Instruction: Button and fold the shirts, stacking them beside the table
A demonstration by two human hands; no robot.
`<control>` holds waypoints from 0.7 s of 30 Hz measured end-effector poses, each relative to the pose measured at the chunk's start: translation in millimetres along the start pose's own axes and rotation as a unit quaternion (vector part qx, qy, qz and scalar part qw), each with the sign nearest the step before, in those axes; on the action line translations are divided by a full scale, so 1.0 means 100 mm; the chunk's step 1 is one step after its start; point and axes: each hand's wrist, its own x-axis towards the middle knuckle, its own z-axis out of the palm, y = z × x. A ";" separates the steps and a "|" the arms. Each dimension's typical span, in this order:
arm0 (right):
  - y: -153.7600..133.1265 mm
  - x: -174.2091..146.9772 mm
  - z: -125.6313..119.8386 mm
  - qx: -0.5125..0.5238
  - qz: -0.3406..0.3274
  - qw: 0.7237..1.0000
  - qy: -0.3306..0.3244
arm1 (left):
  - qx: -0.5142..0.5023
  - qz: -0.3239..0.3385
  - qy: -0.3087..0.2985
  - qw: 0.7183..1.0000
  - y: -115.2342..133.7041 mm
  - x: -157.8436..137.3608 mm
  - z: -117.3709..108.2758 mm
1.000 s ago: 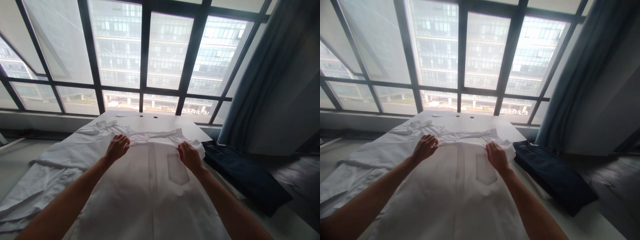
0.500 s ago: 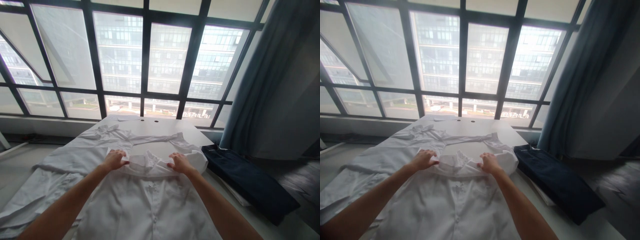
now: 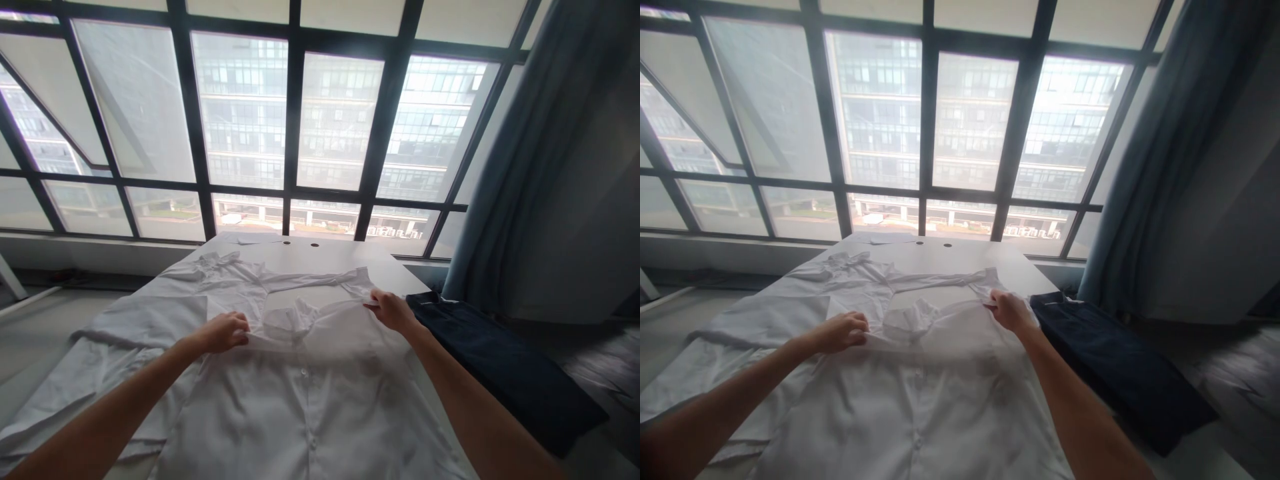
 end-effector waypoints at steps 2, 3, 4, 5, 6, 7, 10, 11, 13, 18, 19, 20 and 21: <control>0.03 -0.02 -0.07 -0.019 0.007 0.998 0.052 | 0.013 -0.031 0.051 0.998 0.02 -0.01 -0.05; 0.04 -0.02 -0.10 -0.026 0.013 0.997 0.072 | 0.019 -0.050 0.078 0.996 0.01 0.00 -0.10; 0.05 0.00 -0.12 -0.031 0.022 0.995 0.092 | 0.024 -0.068 0.106 0.992 -0.01 0.03 -0.18; 0.05 0.03 -0.13 -0.035 0.034 0.992 0.114 | 0.031 -0.087 0.136 0.986 -0.04 0.09 -0.28; 0.04 0.09 -0.14 -0.038 0.047 0.989 0.136 | 0.043 -0.106 0.167 0.979 -0.06 0.17 -0.38; 0.03 0.17 -0.14 -0.038 0.061 0.985 0.156 | 0.057 -0.124 0.200 0.970 -0.09 0.28 -0.49; -0.02 0.46 -0.09 -0.020 0.105 0.979 0.172 | 0.108 -0.151 0.272 0.944 -0.17 0.69 -0.73; -0.02 0.56 -0.06 -0.008 0.115 0.982 0.146 | 0.124 -0.158 0.272 0.941 -0.20 0.82 -0.75; 0.04 0.71 0.03 0.019 0.136 0.989 0.058 | 0.149 -0.173 0.230 0.946 -0.30 0.99 -0.68; 0.56 0.68 0.27 0.043 0.205 0.977 -0.042 | 0.113 -0.263 0.106 0.952 -0.80 0.79 -0.22; 0.68 0.62 0.31 0.041 0.210 0.976 -0.046 | 0.101 -0.283 0.093 0.949 -0.93 0.68 -0.15; 0.78 0.57 0.35 0.042 0.209 0.976 -0.052 | 0.079 -0.303 0.073 0.947 -1.05 0.56 -0.09; 0.86 0.52 0.38 0.046 0.204 0.976 -0.059 | 0.061 -0.307 0.056 0.948 -1.17 0.46 -0.04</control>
